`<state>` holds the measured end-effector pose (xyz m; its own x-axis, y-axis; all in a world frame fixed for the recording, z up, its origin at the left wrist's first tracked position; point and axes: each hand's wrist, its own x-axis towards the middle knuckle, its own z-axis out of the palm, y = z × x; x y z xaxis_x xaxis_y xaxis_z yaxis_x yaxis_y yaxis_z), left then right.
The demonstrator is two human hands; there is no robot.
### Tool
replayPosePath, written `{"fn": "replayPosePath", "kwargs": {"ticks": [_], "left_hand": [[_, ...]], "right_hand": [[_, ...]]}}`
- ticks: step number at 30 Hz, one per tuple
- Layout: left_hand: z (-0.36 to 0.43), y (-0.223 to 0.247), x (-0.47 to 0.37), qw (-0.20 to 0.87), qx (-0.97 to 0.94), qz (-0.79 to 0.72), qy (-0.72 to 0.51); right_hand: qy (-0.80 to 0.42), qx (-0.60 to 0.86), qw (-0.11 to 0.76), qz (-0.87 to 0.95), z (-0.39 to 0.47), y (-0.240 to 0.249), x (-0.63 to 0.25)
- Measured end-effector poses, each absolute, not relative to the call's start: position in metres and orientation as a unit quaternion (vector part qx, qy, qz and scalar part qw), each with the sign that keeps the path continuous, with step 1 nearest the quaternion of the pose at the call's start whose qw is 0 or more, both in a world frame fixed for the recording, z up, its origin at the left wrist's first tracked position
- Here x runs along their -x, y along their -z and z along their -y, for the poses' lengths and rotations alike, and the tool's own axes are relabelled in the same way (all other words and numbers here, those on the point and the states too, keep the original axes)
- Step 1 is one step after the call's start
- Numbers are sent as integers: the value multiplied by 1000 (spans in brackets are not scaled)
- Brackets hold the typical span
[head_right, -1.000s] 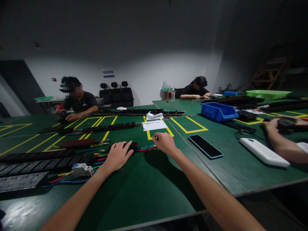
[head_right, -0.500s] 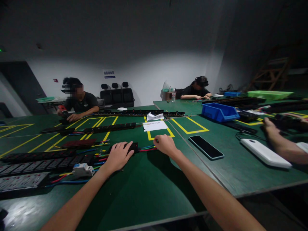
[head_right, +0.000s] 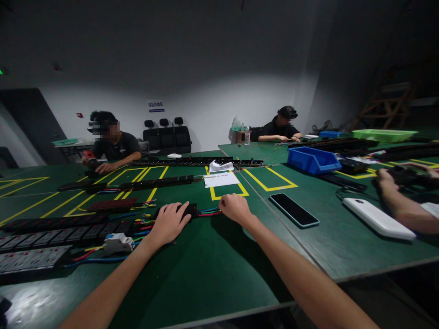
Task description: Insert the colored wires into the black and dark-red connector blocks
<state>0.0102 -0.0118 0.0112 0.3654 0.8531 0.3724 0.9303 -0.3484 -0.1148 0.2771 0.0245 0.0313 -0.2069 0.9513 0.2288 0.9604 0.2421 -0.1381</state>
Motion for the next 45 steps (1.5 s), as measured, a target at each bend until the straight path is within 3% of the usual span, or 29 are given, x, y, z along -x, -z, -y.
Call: {"fn": "replayPosePath", "kwargs": {"ticks": [13,19,45], "left_hand": [[12,-11,-11,159,809,553,123],[12,-10,-11,162,810,549,127],[14,-12,-12,158,810,551,124]], "right_hand": [[30,675,164,719,-24,-34,-278],[11,656,130,744,-25,-31,-278],[19,656,130,744,-23,-34,-278]]}}
